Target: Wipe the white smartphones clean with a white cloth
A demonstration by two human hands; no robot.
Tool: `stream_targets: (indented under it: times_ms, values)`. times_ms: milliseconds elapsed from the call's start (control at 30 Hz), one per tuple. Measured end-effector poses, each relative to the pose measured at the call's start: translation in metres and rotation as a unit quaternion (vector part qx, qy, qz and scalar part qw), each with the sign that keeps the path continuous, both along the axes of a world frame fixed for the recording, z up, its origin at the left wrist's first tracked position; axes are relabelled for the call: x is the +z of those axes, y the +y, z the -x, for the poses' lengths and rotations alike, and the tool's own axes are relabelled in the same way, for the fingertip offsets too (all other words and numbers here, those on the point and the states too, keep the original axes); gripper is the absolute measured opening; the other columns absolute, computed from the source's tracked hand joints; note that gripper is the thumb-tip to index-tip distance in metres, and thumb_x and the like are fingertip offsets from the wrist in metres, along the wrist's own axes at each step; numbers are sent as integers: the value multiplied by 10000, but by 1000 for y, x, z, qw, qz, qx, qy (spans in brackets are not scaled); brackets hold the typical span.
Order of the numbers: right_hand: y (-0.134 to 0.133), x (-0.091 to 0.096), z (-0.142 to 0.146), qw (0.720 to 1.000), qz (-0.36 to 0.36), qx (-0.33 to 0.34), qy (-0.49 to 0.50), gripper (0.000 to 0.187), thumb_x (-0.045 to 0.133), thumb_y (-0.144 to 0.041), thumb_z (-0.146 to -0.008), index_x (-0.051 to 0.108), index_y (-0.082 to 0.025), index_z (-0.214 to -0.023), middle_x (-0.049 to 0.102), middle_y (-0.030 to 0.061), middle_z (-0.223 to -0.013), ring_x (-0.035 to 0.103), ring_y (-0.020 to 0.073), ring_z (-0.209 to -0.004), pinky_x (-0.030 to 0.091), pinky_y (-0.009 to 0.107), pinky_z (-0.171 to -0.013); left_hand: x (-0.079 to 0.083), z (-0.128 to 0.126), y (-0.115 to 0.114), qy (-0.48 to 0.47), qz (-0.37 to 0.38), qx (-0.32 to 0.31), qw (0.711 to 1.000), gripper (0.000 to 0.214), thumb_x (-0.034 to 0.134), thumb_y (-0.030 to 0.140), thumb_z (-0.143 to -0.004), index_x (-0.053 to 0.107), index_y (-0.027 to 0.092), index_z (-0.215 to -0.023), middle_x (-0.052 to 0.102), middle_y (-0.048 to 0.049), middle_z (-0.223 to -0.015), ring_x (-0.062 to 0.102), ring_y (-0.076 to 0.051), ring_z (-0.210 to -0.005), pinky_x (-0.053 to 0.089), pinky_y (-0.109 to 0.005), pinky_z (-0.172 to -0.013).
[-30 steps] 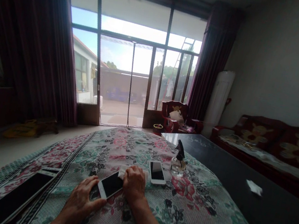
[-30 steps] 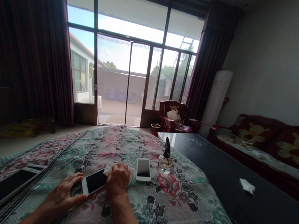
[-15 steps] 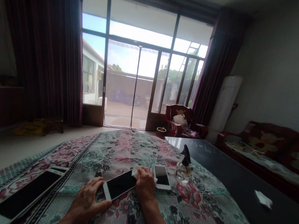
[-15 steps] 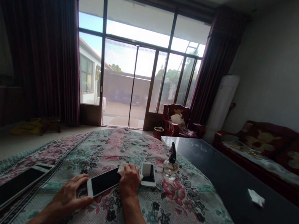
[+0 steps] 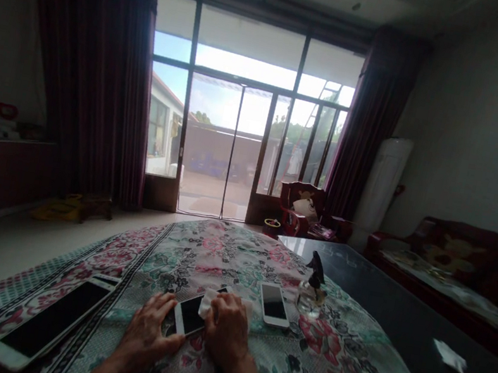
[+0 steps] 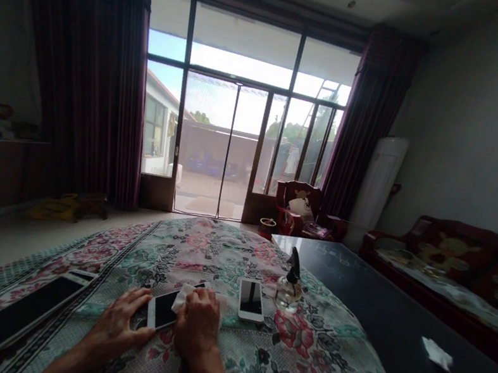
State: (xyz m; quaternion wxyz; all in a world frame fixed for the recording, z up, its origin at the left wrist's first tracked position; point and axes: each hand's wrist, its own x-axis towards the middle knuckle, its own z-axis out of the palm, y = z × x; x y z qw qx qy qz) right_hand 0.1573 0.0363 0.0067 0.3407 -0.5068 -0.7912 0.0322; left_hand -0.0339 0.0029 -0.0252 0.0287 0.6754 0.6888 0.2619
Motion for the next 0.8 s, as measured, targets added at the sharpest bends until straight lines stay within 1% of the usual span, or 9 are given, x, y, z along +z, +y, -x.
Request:
stream_targets:
  times_ms: [67,133,267,400,500,567,700,800]
  values:
    - [-6,-1,7,999,-3,39,0,115,553,-149,-796,648,-213,-812,652,33,-988,534,196,-1017,364,282,-926,0,0,0,4,6,-2,1000,599,620,386,-672,604,163,-1228,521,-114,-1403,368,-322,-1363,318,-463,-1113]
    - [-8,-2,12,999,-1,53,5,116,559,-148,-792,652,-212,-816,652,33,-992,534,197,-1018,364,282,-927,0,0,0,8,11,-3,1000,610,617,392,-675,598,154,-1236,516,-115,-1407,362,-320,-1367,310,-463,-1118]
    - [2,-3,6,1000,3,15,15,116,549,-163,-814,654,-212,-807,657,30,-982,544,201,-1008,365,298,-909,1,1,0,15,25,-1,1000,633,609,405,-687,582,135,-1258,497,-124,-1423,351,-318,-1374,295,-460,-1126]
    - [17,-5,-10,999,-1,-37,16,132,532,-188,-841,658,-220,-819,658,31,-1005,552,207,-1013,370,305,-894,1,1,1,16,26,0,1000,632,600,387,-680,577,155,-1268,498,-103,-1425,347,-299,-1379,282,-429,-1133]
    - [25,-5,-20,997,1,-68,24,160,508,-172,-850,662,-215,-843,658,42,-1004,566,197,-993,380,286,-885,3,1,1,15,32,-7,999,650,595,398,-675,575,137,-1270,493,-116,-1428,343,-304,-1380,281,-421,-1131]
    - [27,-5,-24,997,-1,-77,28,170,499,-164,-852,661,-213,-849,660,47,-1001,571,193,-991,381,278,-891,4,1,1,11,32,-9,999,657,593,406,-676,572,131,-1272,487,-122,-1431,339,-308,-1381,279,-430,-1130]
    - [26,-7,-24,996,-2,-82,27,176,488,-161,-856,653,-221,-852,660,47,-1002,572,194,-990,382,275,-887,4,0,1,11,27,-4,1000,630,584,405,-684,578,162,-1265,493,-100,-1429,342,-294,-1381,266,-421,-1135]
    - [25,-8,-24,997,6,-70,26,183,471,-164,-866,644,-222,-854,657,43,-996,573,188,-978,382,269,-880,3,1,2,18,29,-6,999,648,584,409,-678,571,148,-1272,490,-109,-1429,340,-296,-1382,270,-412,-1132]
